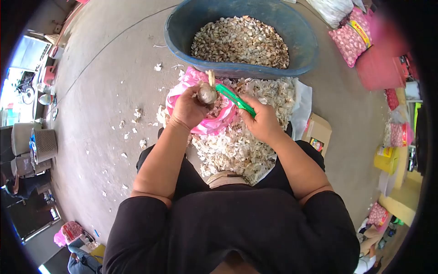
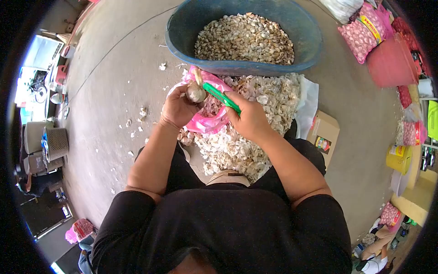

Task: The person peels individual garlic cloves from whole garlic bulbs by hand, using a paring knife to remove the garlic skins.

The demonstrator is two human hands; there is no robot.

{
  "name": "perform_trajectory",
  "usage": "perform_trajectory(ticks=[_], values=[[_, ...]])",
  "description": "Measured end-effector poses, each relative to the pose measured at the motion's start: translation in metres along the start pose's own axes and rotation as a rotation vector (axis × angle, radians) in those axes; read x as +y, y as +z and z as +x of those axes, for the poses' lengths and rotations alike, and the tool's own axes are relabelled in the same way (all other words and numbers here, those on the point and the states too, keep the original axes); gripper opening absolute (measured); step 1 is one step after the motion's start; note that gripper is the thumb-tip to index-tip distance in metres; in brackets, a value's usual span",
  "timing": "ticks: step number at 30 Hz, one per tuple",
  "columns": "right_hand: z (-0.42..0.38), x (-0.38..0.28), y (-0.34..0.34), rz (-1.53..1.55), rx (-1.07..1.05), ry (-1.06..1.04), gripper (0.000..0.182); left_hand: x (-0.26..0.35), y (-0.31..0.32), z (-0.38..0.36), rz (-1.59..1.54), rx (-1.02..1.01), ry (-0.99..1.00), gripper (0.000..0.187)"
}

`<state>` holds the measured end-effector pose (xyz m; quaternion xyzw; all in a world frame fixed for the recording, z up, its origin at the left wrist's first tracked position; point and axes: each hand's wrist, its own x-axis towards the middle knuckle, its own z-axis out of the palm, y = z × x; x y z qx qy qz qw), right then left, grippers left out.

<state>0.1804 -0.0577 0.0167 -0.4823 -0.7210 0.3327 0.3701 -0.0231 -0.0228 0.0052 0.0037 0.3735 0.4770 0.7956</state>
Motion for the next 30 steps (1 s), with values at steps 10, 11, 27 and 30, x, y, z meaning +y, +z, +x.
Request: perform_trajectory(ticks=[10,11,27,30], values=[[0.01,-0.015,-0.008,-0.3,-0.098,0.006,0.028,-0.023,-0.002,0.035,0.324,0.002,0.367,0.039],[0.012,-0.015,-0.012,-0.31,-0.141,0.032,0.027,-0.02,-0.004,0.037,0.335,-0.016,0.389,0.039],[0.033,0.001,-0.038,-0.1,-0.232,0.03,0.029,0.007,0.004,0.024,0.414,0.046,0.097,0.03],[0.032,-0.001,-0.036,-0.02,-0.176,0.15,0.027,0.004,-0.004,0.035,0.294,0.07,0.216,0.029]])
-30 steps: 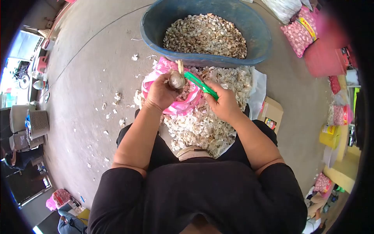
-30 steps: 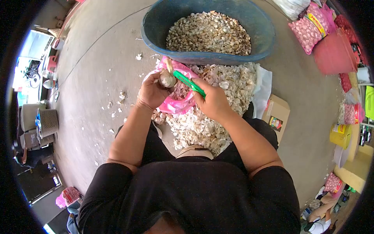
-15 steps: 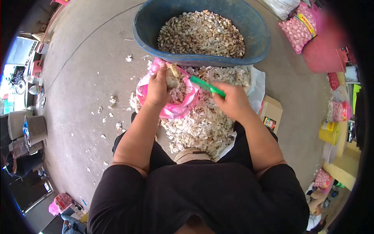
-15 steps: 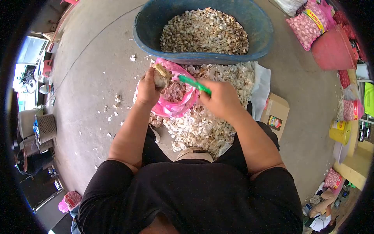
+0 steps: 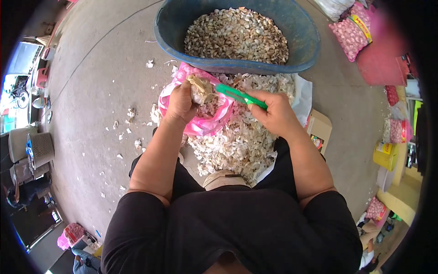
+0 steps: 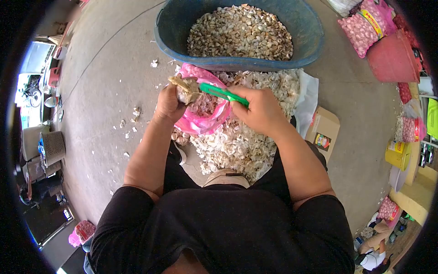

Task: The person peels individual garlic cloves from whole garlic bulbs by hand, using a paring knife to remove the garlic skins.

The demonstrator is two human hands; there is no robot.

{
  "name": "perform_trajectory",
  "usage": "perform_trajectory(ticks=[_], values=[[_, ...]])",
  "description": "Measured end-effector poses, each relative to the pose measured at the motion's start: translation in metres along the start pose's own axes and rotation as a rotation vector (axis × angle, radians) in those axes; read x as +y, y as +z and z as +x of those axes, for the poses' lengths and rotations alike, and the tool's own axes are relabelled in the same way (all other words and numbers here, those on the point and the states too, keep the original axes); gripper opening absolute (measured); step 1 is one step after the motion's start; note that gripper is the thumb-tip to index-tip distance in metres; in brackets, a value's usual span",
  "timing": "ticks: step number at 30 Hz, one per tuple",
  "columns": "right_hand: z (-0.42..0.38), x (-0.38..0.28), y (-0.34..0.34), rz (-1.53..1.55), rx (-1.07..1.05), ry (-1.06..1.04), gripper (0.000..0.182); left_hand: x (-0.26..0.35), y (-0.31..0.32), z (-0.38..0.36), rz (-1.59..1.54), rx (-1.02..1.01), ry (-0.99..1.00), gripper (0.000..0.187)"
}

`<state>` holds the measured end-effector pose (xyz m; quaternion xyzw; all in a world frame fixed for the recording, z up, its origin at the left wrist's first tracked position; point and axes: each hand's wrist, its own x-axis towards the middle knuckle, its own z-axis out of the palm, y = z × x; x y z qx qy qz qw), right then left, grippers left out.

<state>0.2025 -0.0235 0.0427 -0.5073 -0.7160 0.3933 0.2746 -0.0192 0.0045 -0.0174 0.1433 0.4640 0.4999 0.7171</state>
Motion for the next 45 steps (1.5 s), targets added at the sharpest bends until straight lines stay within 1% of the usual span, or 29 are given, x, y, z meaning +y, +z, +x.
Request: perform_trajectory(ticks=[3,4,6,7,10,13,14,15,17,18,19,21,22,24,25,26,27,28,29,31,33,34,35,36,37,38,41,44,45], values=[[-0.002,0.004,0.022,0.143,0.087,0.089,0.026,-0.004,0.013,-0.007,0.018,0.114,0.141,0.03],[-0.001,0.005,0.027,0.189,0.117,0.11,0.026,-0.007,0.013,-0.005,0.038,0.116,0.187,0.03],[0.0,-0.002,0.018,0.235,-0.059,0.281,0.027,-0.014,0.007,0.0,0.077,0.124,0.281,0.031],[0.0,-0.005,0.015,0.256,-0.15,0.367,0.028,-0.013,0.004,0.003,0.125,0.176,0.291,0.031],[0.004,0.007,0.014,0.212,-0.269,0.354,0.025,0.004,-0.003,0.008,0.316,0.318,0.335,0.033],[0.012,0.021,0.033,-0.167,-0.177,0.201,0.022,0.016,-0.011,0.006,0.136,0.184,0.286,0.036],[0.016,0.031,0.046,-0.201,-0.237,0.276,0.021,0.015,-0.015,0.007,0.108,0.157,0.239,0.036],[0.017,0.036,0.057,-0.229,-0.243,0.249,0.021,0.015,-0.016,0.006,0.101,0.142,0.174,0.036],[0.02,0.04,0.076,-0.286,-0.263,0.19,0.023,0.009,-0.013,0.004,0.08,0.117,0.047,0.034],[0.021,0.042,0.08,-0.327,-0.186,0.064,0.03,0.003,-0.014,0.003,0.119,0.069,-0.009,0.031],[0.025,0.04,0.081,-0.267,-0.146,0.09,0.033,-0.004,-0.023,0.005,0.291,-0.078,-0.022,0.03],[0.035,0.03,0.079,-0.147,-0.068,0.144,0.038,-0.017,-0.004,-0.004,0.286,0.008,-0.022,0.033],[0.036,0.018,0.075,-0.134,-0.09,0.227,0.042,-0.024,-0.004,-0.006,0.249,-0.006,-0.052,0.035],[0.033,0.013,0.082,-0.152,-0.086,0.205,0.04,-0.04,-0.005,-0.005,0.177,-0.051,-0.117,0.039],[0.032,0.013,0.084,-0.163,-0.08,0.197,0.039,-0.042,-0.002,-0.006,0.193,-0.026,-0.11,0.041],[0.03,0.02,0.088,-0.189,-0.03,0.15,0.032,-0.042,0.002,-0.008,0.208,-0.003,-0.101,0.043],[0.03,0.021,0.087,-0.123,-0.008,0.117,0.03,-0.042,0.005,-0.009,0.225,0.023,-0.093,0.045],[0.03,0.019,0.086,-0.055,0.011,0.084,0.029,-0.044,0.012,-0.01,0.29,0.104,0.019,0.038],[0.03,0.019,0.085,0.015,0.03,0.051,0.027,-0.043,0.018,-0.013,0.348,0.115,0.073,0.037],[0.029,0.024,0.085,0.052,0.081,0.021,0.023,-0.042,0.027,-0.019,0.466,0.136,0.178,0.037],[0.027,0.02,0.079,0.146,0.118,0.03,0.023,-0.043,0.028,-0.014,0.326,0.122,0.112,0.037],[0.026,0.023,0.076,0.186,0.063,0.075,0.022,-0.038,0.03,-0.015,0.278,0.108,0.066,0.037],[0.025,0.024,0.074,0.277,0.078,0.101,0.02,-0.034,0.034,-0.017,0.232,0.094,0.02,0.038],[0.023,0.021,0.071,0.369,0.094,0.124,0.019,-0.03,0.041,-0.021,0.16,0.138,-0.051,0.032],[0.024,0.019,0.067,0.459,0.108,0.144,0.017,-0.031,0.041,-0.019,0.128,0.108,-0.062,0.031],[0.022,0.027,0.067,0.451,0.105,0.153,0.012,-0.034,0.04,-0.017,0.095,0.077,-0.073,0.029],[0.018,0.032,0.064,0.622,0.14,0.233,0.009,-0.04,0.04,-0.014,0.04,0.004,-0.107,0.026],[0.013,0.04,0.061,0.736,0.141,0.326,0.014,-0.045,0.043,-0.012,0.011,-0.036,-0.131,0.023],[0.011,0.039,0.058,0.82,0.133,0.404,0.014,-0.047,0.043,-0.012,0.003,-0.045,-0.138,0.023]])
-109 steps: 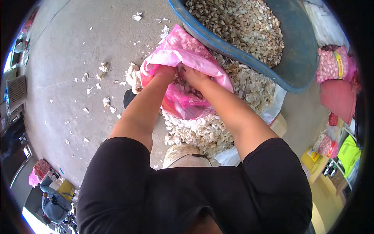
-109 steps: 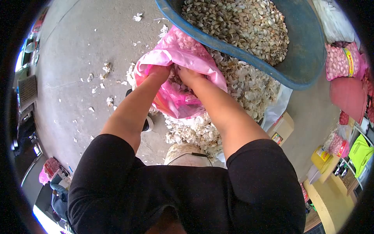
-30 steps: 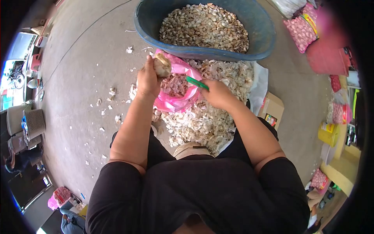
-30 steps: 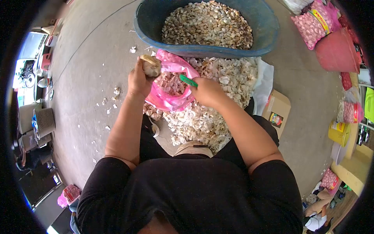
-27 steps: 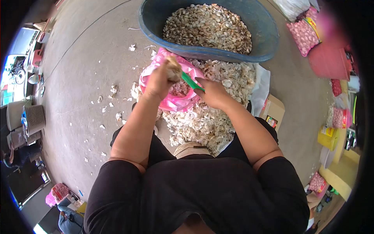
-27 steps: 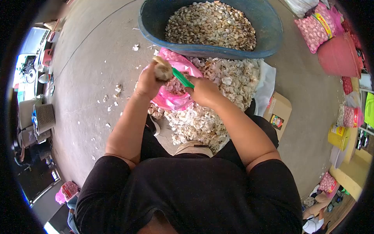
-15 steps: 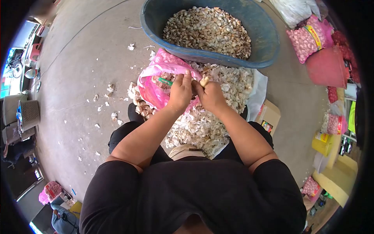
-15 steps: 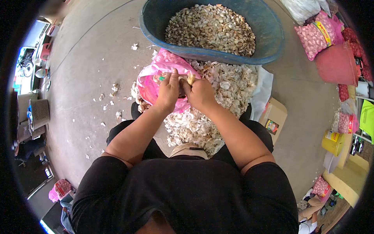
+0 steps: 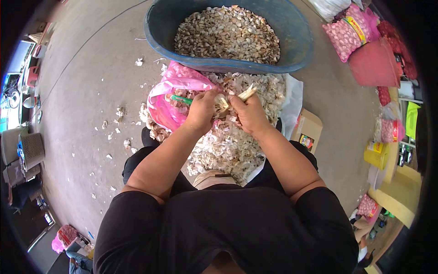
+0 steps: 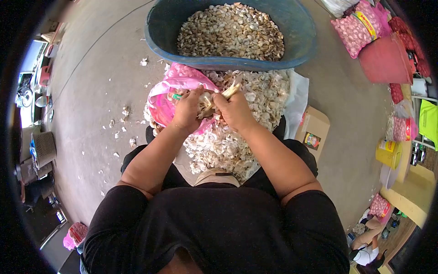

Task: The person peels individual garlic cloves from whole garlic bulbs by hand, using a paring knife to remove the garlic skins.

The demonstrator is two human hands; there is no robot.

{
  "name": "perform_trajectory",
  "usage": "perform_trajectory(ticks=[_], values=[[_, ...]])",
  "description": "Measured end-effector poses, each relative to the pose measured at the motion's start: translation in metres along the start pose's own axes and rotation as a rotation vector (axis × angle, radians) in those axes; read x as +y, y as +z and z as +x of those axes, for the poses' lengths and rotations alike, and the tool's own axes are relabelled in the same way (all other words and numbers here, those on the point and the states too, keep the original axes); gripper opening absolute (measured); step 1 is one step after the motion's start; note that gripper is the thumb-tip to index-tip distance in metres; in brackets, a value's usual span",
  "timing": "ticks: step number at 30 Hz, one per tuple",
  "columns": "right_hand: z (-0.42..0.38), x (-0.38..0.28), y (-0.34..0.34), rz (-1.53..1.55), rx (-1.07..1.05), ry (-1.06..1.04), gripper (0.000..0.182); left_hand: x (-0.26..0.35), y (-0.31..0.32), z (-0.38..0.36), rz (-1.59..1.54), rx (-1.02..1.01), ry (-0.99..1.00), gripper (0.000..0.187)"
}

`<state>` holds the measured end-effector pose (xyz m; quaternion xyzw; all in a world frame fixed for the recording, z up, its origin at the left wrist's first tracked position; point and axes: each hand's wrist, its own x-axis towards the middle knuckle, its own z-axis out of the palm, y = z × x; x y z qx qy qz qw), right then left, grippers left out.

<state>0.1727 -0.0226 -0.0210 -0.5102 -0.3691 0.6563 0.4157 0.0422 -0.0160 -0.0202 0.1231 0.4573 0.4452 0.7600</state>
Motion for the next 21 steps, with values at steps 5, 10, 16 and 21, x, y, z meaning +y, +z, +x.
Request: perform_trajectory(ticks=[5,10,16,21], values=[[-0.011,-0.027,-0.004,0.348,0.066,0.298,0.015,-0.006,-0.001,0.004,-0.079,-0.116,-0.064,0.024],[0.001,-0.023,-0.025,0.214,0.177,0.24,0.021,-0.008,0.004,0.012,0.266,0.115,0.117,0.028],[0.035,0.001,-0.096,-1.079,0.177,0.256,0.031,-0.002,-0.009,0.025,0.558,0.271,0.282,0.03],[0.03,-0.002,-0.077,-1.501,0.102,0.363,0.023,-0.02,-0.022,0.038,0.666,0.226,0.193,0.034]])
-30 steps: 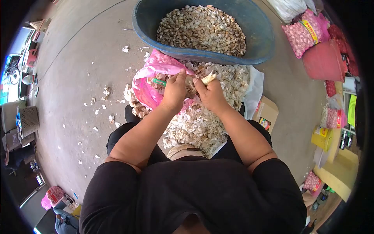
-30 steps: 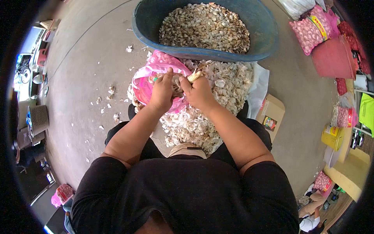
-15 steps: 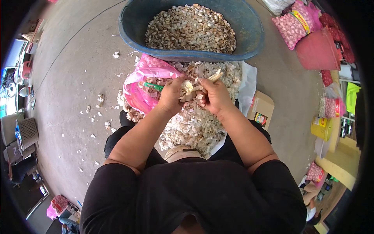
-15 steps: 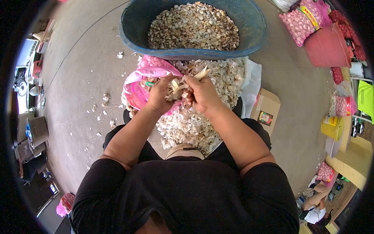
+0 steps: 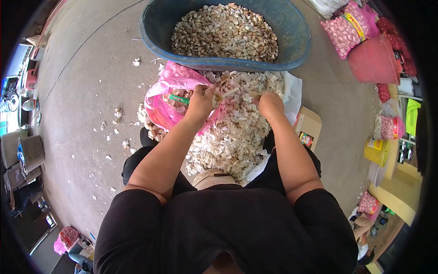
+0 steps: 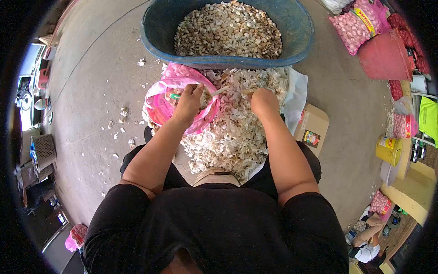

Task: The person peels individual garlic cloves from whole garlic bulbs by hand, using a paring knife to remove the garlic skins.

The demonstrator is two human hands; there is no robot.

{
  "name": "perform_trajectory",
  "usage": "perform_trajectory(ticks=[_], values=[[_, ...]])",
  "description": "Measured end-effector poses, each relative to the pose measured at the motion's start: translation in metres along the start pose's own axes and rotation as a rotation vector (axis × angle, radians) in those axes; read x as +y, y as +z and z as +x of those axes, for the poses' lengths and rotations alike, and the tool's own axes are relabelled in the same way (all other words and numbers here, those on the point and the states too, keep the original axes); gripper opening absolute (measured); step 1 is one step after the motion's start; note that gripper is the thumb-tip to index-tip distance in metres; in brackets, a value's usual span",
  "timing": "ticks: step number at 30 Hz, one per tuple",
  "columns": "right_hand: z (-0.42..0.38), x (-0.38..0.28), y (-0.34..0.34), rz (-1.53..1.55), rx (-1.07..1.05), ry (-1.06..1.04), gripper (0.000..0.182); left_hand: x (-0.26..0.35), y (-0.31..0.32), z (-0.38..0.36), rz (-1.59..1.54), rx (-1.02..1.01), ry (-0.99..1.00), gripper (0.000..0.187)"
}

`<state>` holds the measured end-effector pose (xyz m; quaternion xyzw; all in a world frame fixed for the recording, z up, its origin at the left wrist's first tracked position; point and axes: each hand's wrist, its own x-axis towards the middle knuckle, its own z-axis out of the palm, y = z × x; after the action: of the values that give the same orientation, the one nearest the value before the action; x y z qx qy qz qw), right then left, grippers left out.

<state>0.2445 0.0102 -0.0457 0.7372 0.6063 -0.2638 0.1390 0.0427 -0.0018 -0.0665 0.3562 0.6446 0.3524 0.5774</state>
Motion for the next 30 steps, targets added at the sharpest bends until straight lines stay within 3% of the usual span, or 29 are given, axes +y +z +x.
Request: perform_trajectory(ticks=[4,7,9,12,15,17,18,19,21,24,30], values=[[0.012,0.005,0.018,-0.036,0.101,-0.081,0.029,-0.001,0.0,-0.003,0.065,-0.074,-0.054,0.037],[-0.003,-0.02,0.021,0.124,0.583,-0.208,0.033,-0.011,-0.003,0.0,0.099,-0.058,0.012,0.035],[-0.022,-0.041,0.011,0.235,0.729,-0.601,0.028,-0.009,-0.002,-0.003,0.067,-0.062,0.034,0.033],[-0.036,-0.061,0.025,0.092,0.835,-0.854,0.017,0.002,0.006,-0.013,0.009,-0.06,0.072,0.031],[-0.043,-0.064,0.029,0.144,0.487,-0.655,0.015,-0.021,0.015,-0.007,0.066,0.062,0.219,0.031],[-0.048,-0.069,0.027,0.19,0.399,-0.548,0.019,-0.008,0.019,-0.018,0.093,0.151,0.266,0.031],[-0.052,-0.071,0.025,0.212,0.355,-0.494,0.022,0.008,0.018,-0.032,-0.085,0.048,0.113,0.032],[-0.053,-0.071,0.024,0.235,0.309,-0.439,0.024,0.006,0.017,-0.028,-0.09,0.037,0.095,0.033],[-0.051,-0.068,0.024,0.366,0.312,-0.489,0.028,-0.001,0.012,-0.017,-0.1,0.017,0.061,0.037],[-0.051,-0.067,0.023,0.641,0.285,-0.543,0.031,0.015,0.008,-0.021,-0.368,-0.087,-0.148,0.035],[-0.062,-0.064,0.01,0.922,0.171,-0.545,0.027,0.034,0.001,-0.029,-0.457,-0.239,-0.182,0.035]])
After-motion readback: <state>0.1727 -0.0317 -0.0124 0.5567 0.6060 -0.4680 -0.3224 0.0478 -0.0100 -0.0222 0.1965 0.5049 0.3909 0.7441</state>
